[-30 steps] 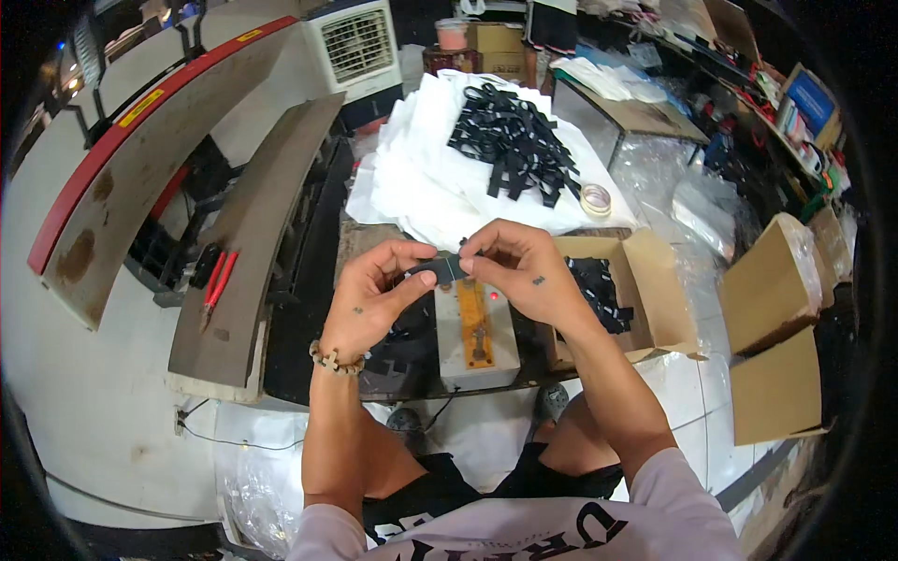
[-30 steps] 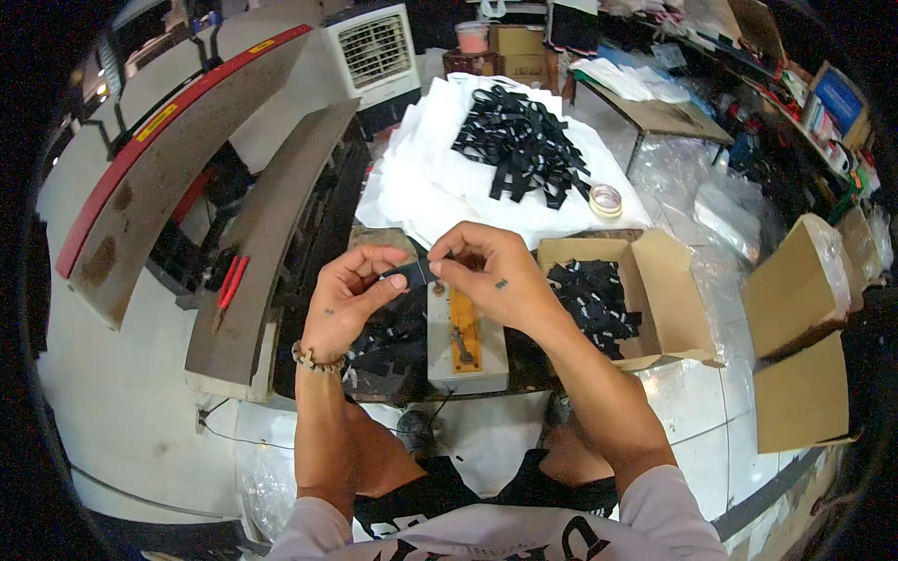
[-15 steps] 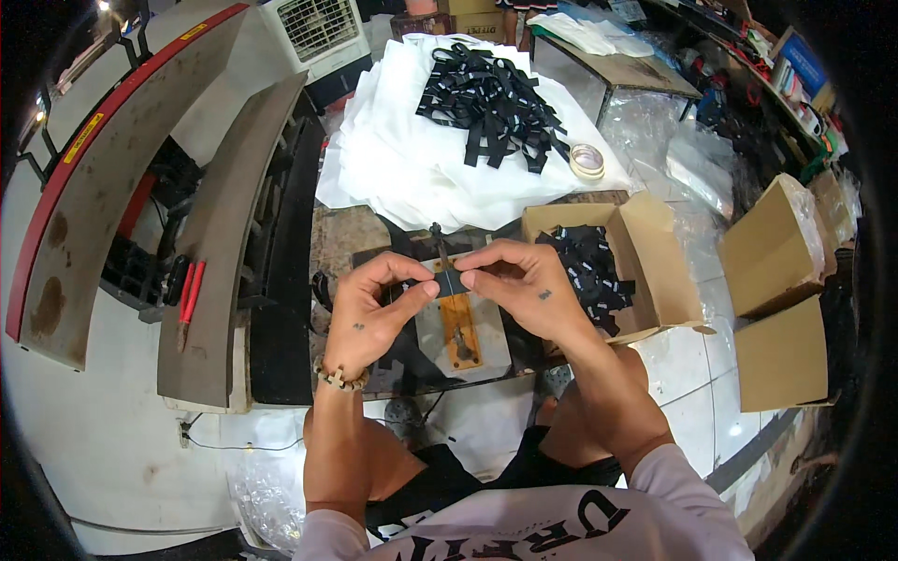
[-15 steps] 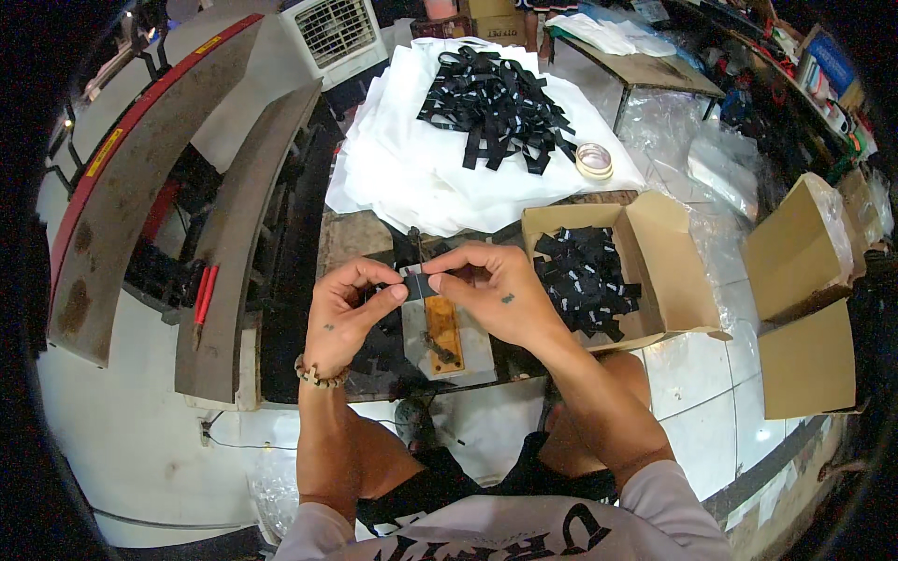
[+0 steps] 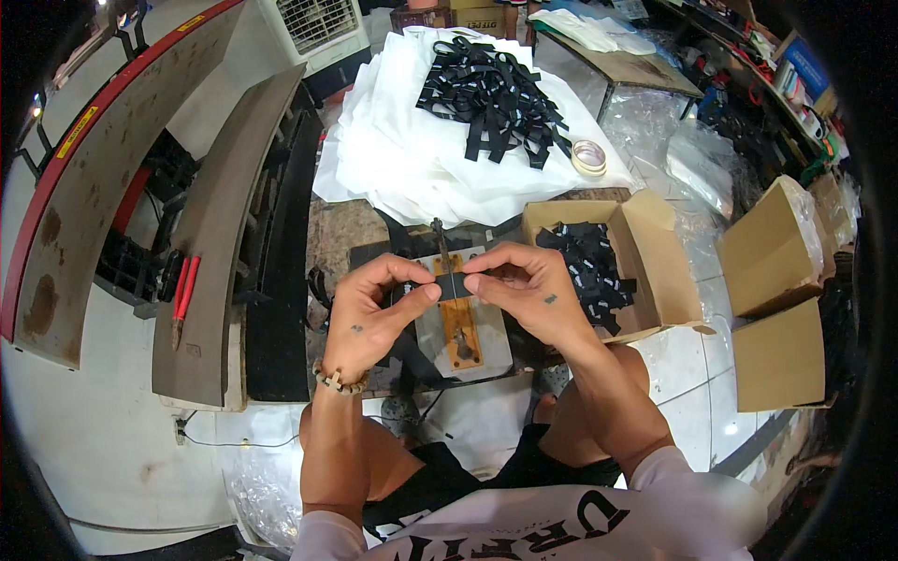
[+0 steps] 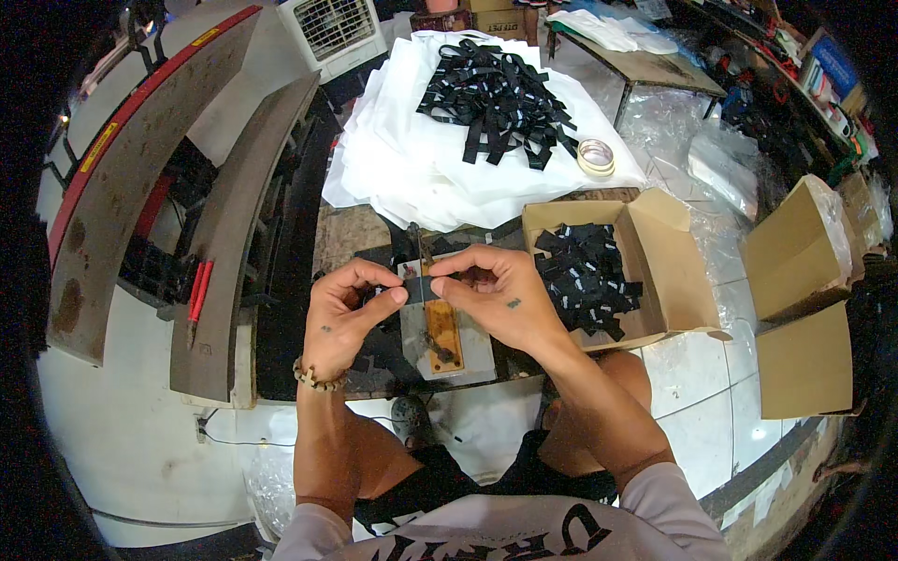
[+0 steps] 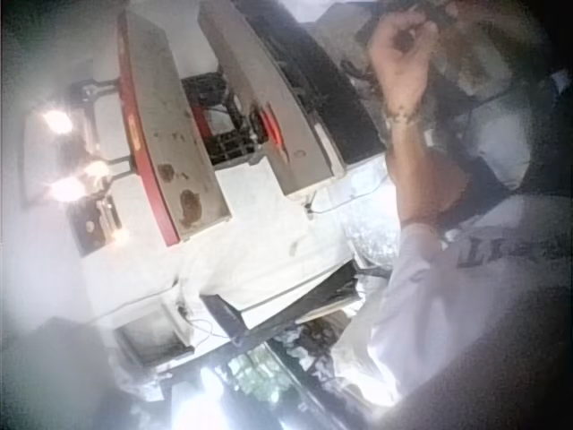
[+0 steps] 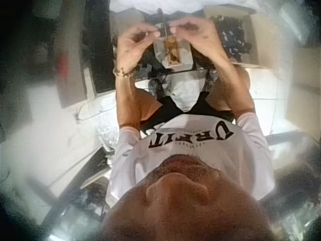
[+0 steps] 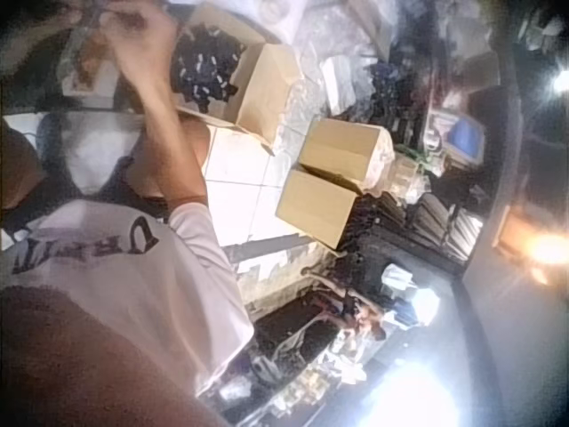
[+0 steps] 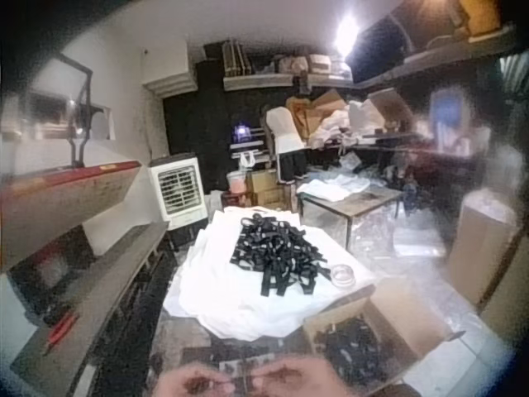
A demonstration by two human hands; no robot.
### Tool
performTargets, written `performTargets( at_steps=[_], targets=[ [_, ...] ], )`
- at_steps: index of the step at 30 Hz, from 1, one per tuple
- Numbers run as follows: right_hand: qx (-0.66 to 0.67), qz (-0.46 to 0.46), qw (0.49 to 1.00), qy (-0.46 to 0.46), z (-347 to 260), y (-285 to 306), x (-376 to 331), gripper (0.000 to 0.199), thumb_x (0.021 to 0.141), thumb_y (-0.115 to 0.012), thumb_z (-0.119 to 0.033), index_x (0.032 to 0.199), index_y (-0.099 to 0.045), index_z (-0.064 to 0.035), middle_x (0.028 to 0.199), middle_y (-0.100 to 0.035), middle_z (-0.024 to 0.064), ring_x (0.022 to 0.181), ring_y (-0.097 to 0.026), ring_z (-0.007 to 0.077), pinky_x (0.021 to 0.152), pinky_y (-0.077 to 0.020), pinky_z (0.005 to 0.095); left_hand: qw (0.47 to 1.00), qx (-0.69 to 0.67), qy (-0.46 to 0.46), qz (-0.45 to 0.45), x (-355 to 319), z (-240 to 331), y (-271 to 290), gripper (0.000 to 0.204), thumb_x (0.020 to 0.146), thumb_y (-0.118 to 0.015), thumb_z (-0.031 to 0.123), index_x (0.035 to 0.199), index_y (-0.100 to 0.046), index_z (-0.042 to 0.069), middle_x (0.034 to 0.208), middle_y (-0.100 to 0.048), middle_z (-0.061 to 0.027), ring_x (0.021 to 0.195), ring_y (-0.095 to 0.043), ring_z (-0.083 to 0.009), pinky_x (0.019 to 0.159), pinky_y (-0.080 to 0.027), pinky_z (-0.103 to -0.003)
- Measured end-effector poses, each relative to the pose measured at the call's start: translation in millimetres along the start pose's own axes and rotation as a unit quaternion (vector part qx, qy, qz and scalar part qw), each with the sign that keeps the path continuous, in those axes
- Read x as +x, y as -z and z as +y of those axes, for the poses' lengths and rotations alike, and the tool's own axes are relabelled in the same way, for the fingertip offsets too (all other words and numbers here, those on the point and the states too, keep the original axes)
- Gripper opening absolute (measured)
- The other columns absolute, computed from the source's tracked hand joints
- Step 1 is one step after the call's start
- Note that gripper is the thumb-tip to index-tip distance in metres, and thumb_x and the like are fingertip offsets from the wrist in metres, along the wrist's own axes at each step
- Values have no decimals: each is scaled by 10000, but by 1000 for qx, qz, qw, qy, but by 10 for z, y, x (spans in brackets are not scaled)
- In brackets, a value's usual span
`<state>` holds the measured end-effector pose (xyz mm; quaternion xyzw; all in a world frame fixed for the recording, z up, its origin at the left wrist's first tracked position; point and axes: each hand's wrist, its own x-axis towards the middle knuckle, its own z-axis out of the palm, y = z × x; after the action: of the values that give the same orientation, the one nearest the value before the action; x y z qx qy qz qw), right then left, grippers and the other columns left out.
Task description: The person picks up black textile straps and metal sliders from boxes on a workbench, slides the metal components onto the straps by hand, and uses a manual press jig to secure the assembly.
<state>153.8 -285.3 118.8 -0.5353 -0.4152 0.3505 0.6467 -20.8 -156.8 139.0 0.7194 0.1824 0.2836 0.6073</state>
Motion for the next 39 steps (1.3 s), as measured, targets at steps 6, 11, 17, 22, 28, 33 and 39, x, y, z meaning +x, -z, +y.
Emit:
performTargets(
  at_steps=[6, 11, 17, 22, 28, 33, 39],
  targets=[
    [8, -7, 1000, -13, -4, 0, 7, 164, 870, -723, -4, 1033, -715, 15, 946, -705, 45, 843, -619, 58, 747, -511, 207, 1000, -12, 17, 12, -9, -2, -22, 110, 834, -758, 7, 920, -695, 32, 859, -667, -3, 778, -579, -65, 708, -466, -225],
    [18, -10, 1000, -11, 31, 13, 13, 170, 870, -719, 5, 1039, -712, 21, 948, -704, 51, 851, -627, 65, 761, -517, 214, 1000, -10, 16, 10, -9, -19, -20, 102, 836, -755, 7, 918, -699, 32, 865, -671, -6, 787, -583, -66, 719, -471, -226],
    [7, -14, 999, -30, 21, 22, 14, 173, 874, -709, 15, 1047, -710, 24, 953, -704, 55, 851, -625, 65, 754, -516, 208, 999, -1, 29, 13, -8, -69, -14, 103, 839, -754, 7, 927, -702, 23, 866, -682, -9, 777, -589, -61, 712, -479, -220],
    [6, -19, 999, -37, 22, 24, 21, 176, 876, -709, 10, 1051, -709, 24, 950, -703, 54, 838, -621, 57, 736, -507, 201, 999, 0, 33, 14, -10, -87, -7, 103, 844, -745, -1, 939, -704, 1, 873, -677, -13, 796, -588, -57, 700, -470, -207],
    [12, -25, 999, -42, 40, 28, 22, 169, 878, -709, -1, 1046, -708, 23, 934, -704, 48, 827, -617, 55, 727, -502, 203, 999, 11, 50, 17, -8, -103, -4, 115, 830, -754, -4, 934, -709, 18, 878, -695, -16, 783, -600, -63, 728, -489, -221],
    [-2, -23, 999, -43, 22, 20, 17, 166, 881, -706, -7, 1044, -706, 24, 923, -700, 40, 820, -620, 58, 721, -505, 207, 999, 13, 36, 12, -9, -106, -1, 106, 836, -749, 1, 933, -709, 17, 877, -695, -13, 780, -594, -57, 720, -478, -217],
    [-72, 2, 997, -28, 116, 173, 55, 139, 871, -698, -14, 1006, -712, 15, 871, -705, 55, 779, -639, 84, 700, -514, 233, 999, 15, 47, 13, -30, -75, 28, 101, 859, -728, -3, 959, -712, -4, 891, -686, -9, 803, -592, -58, 721, -475, -206]
  ],
)
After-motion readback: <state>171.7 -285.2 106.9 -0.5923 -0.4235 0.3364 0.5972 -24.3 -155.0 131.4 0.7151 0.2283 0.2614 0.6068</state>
